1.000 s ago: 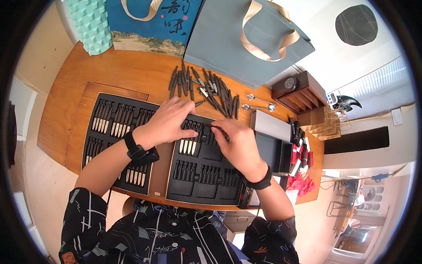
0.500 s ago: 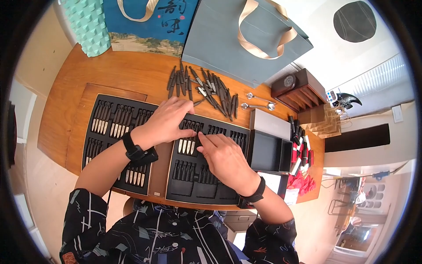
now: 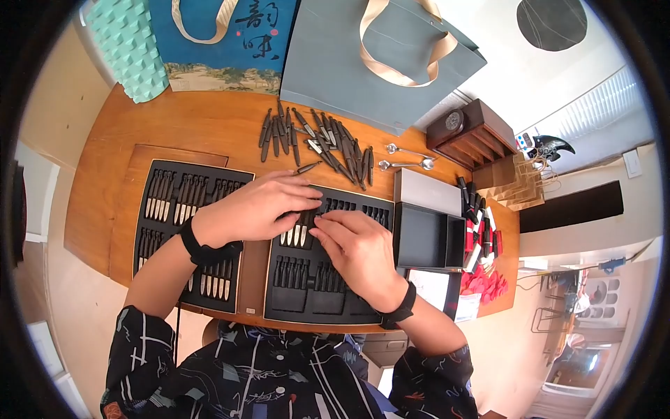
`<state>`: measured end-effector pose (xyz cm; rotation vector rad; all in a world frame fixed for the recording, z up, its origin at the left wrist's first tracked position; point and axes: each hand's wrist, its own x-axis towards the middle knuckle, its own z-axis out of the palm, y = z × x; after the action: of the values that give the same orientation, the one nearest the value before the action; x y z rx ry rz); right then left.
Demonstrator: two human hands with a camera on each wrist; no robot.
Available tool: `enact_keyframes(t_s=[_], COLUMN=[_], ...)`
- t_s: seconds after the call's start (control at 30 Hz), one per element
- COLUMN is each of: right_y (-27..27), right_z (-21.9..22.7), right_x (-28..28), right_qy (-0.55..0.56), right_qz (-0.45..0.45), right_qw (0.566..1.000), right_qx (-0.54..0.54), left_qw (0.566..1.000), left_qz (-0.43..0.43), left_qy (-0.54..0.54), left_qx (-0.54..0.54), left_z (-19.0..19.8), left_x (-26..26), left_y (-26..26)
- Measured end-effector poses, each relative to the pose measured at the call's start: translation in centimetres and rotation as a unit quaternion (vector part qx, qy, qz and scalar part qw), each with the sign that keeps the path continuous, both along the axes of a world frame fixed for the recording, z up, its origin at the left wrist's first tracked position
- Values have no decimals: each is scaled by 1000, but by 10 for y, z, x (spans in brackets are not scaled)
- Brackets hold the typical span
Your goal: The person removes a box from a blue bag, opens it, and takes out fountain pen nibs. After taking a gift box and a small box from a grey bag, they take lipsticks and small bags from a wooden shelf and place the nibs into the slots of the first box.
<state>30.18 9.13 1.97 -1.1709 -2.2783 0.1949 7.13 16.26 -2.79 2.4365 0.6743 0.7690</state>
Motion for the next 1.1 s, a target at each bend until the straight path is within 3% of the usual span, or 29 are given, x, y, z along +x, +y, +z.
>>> enact_keyframes(t_s=[0.07,0.33,0.5,1.03,1.1], right_y=[-3,-15,-22,-45,-50], right_z=[-3,-20,-21,-21,-24], right_x=[0,-3,-5,-13,-13], right_qy=[-6,-106,-135,-187,-181], right_qz=[15,67,48,-13,-23], right_qw=[1000,992,990,979,981], right_qx=[-4,13,-8,-79,-68], left_qw=[997,991,982,968,978], left_qz=[-21,-18,-24,-32,-46], left_qy=[74,132,185,248,201], left_qx=[-2,10,41,1,24], left_z=[7,10,14,33,35], left_x=[-2,-5,-4,4,5], left_y=[-2,-13,-15,-15,-11])
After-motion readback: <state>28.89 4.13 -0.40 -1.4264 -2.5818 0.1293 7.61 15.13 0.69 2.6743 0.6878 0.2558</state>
